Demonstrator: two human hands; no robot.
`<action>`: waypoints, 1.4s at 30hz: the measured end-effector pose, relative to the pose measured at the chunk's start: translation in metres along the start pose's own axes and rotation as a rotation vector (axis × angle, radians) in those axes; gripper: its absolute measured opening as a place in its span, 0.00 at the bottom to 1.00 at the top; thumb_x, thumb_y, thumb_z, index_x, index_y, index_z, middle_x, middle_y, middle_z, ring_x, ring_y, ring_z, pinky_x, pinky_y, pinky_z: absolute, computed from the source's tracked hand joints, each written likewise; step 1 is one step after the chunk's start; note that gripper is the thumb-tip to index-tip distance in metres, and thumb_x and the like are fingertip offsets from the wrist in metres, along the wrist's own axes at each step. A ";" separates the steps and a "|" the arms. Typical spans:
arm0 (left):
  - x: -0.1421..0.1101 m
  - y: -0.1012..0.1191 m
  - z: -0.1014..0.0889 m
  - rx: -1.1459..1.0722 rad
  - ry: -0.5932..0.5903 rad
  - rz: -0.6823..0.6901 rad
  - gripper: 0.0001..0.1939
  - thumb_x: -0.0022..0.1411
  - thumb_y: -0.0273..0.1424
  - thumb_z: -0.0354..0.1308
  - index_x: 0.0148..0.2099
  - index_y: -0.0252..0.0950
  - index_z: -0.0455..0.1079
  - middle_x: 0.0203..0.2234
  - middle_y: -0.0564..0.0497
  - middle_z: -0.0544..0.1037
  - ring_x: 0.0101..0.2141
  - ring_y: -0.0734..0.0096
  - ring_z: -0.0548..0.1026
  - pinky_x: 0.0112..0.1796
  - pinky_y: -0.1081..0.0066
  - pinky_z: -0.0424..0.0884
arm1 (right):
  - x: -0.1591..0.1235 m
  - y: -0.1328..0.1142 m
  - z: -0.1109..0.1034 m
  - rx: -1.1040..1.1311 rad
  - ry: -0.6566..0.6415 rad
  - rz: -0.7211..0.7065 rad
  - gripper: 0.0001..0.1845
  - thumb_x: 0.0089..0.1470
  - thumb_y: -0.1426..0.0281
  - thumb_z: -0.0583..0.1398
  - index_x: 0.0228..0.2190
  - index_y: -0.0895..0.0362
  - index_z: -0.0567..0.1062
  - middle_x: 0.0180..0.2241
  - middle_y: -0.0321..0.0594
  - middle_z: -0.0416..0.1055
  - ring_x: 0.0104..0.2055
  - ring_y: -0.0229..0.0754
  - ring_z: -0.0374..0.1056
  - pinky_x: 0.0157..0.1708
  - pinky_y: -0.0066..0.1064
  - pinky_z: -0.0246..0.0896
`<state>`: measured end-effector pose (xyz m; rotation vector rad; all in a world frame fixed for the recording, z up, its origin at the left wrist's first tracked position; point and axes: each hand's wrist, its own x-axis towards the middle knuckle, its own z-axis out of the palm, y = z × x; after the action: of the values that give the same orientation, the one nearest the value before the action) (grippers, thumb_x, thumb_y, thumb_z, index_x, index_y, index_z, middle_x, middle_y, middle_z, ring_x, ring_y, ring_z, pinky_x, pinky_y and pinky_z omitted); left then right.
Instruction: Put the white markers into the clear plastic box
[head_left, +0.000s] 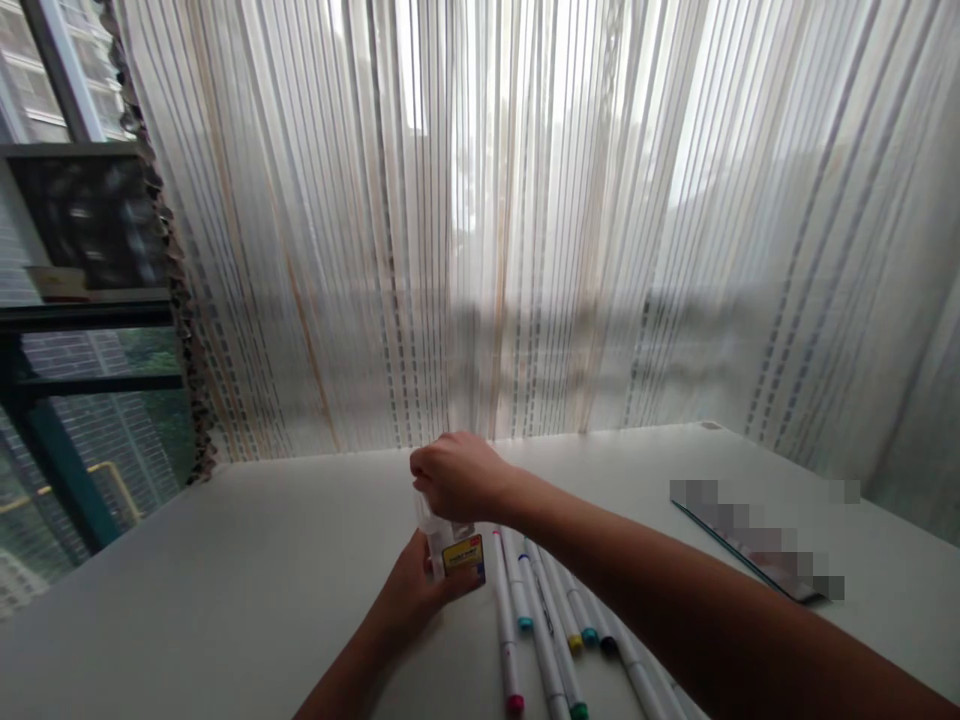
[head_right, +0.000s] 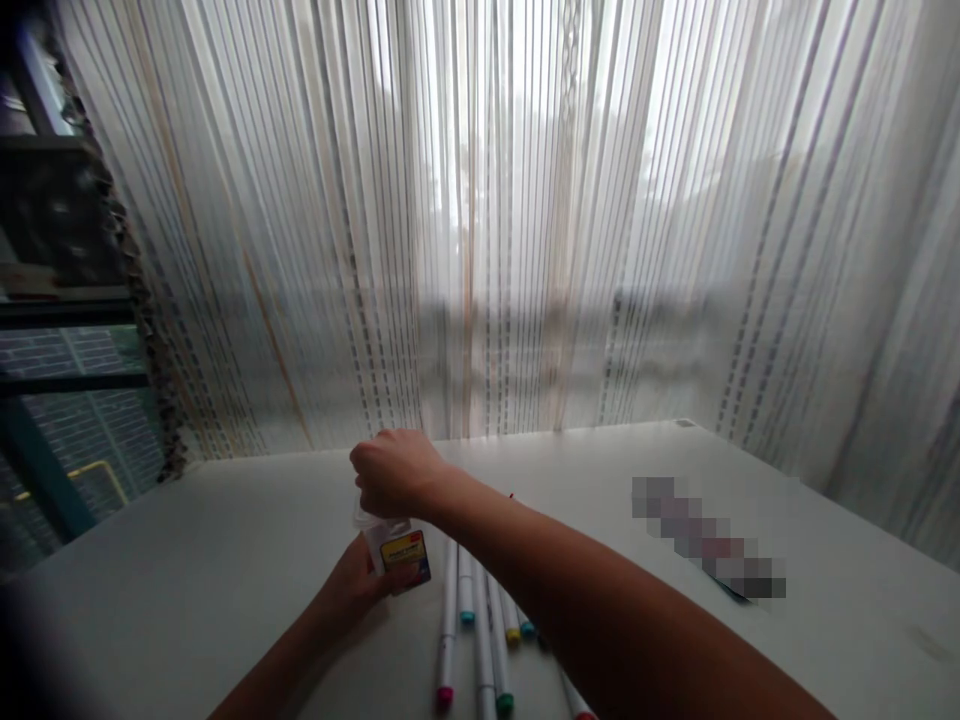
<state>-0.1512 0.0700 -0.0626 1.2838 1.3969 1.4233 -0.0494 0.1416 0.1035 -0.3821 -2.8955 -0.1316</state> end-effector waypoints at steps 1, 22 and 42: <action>0.000 -0.001 0.000 -0.003 0.005 0.008 0.26 0.47 0.42 0.70 0.42 0.33 0.65 0.36 0.40 0.80 0.37 0.53 0.78 0.36 0.63 0.73 | 0.000 -0.001 0.002 -0.001 -0.015 0.013 0.12 0.54 0.72 0.57 0.37 0.60 0.79 0.35 0.49 0.77 0.35 0.45 0.72 0.30 0.30 0.59; -0.003 0.001 -0.002 0.024 -0.006 -0.070 0.29 0.47 0.42 0.72 0.47 0.32 0.70 0.42 0.39 0.81 0.42 0.50 0.78 0.45 0.56 0.73 | -0.117 0.049 0.103 0.124 -0.085 0.559 0.14 0.55 0.76 0.54 0.39 0.63 0.76 0.45 0.52 0.72 0.50 0.51 0.66 0.50 0.37 0.60; -0.003 0.000 -0.005 0.175 0.046 -0.088 0.25 0.44 0.50 0.69 0.40 0.39 0.79 0.37 0.44 0.83 0.38 0.51 0.80 0.40 0.63 0.76 | -0.123 0.043 0.103 0.416 0.232 0.712 0.27 0.53 0.75 0.53 0.55 0.67 0.64 0.47 0.53 0.73 0.47 0.50 0.70 0.48 0.35 0.61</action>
<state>-0.1558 0.0661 -0.0626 1.2881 1.6185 1.3027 0.0567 0.1644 -0.0221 -1.1729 -2.3054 0.4923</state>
